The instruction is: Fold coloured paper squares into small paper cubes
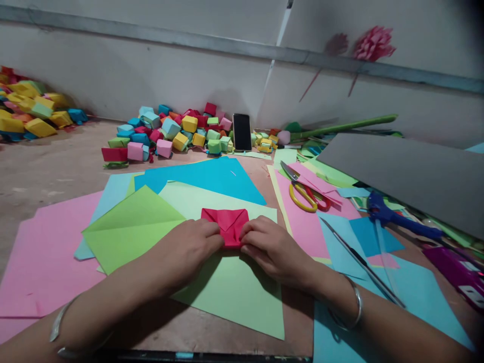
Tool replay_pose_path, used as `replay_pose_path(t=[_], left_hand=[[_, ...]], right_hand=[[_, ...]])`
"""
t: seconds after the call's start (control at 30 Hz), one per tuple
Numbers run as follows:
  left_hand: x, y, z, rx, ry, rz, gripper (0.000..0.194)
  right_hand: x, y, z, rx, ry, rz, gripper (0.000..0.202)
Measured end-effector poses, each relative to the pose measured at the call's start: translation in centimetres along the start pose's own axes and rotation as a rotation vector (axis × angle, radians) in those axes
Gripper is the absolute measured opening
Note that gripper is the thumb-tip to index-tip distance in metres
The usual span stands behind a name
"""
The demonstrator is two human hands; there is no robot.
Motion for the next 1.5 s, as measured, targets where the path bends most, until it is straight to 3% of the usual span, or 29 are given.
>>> replay_pose_path(t=[0.13,0.27,0.57,0.73,0.83,0.93,1.1,1.27,1.4,1.5], left_hand=[[0.0,0.1,1.7,-0.186,0.019,-0.098,0.022],[0.3,0.3,2.9,-0.315,0.024,-0.121,0.021],[-0.3,0.6,3.1,-0.381,0.144,-0.267,0.018],[-0.5,1.2,3.8,-0.460,0.252,-0.323,0.058],[-0.7,1.3,4.0,-0.473,0.322,-0.312,0.062],[-1.2,1.6,4.3,-0.538,0.425,-0.375,0.067],[-0.6,2.1,4.9,-0.673,0.782,-0.465,0.078],[-1.5,2.1,5.1,-0.630,0.927,-0.616,0.067],[-2.9,2.1,4.5,-0.497,0.822,-0.746,0.057],[-3.2,2.0,3.6,-0.387,0.730,-0.770,0.054]], right_hand=[[0.1,-0.2,-1.0,0.194,-0.100,-0.008,0.018],[-0.1,-0.2,-1.8,0.342,-0.031,-0.072,0.017],[0.5,-0.6,-2.2,0.405,0.108,-0.091,0.017],[0.8,-0.8,-2.3,0.410,0.145,-0.078,0.019],[0.9,-0.7,-2.4,0.411,0.157,-0.081,0.019],[0.8,-0.6,-2.4,0.406,0.121,-0.096,0.018],[-0.7,-0.6,-2.2,0.367,-0.081,-0.197,0.017],[-1.8,-0.4,-2.8,0.370,-0.338,-0.264,0.018],[-1.3,-0.4,-3.4,0.473,-0.681,-0.161,0.023],[-0.9,-0.2,-3.1,0.548,-0.855,-0.107,0.021]])
Point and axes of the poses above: each hand's wrist, its own y-axis away from the middle knuckle, its own x-axis out of the palm, z = x × y, the point moved 7 cm from there along -y, towards the middle knuckle, and after that the axes turned 11 degrees about x, right-handed, at the moved point
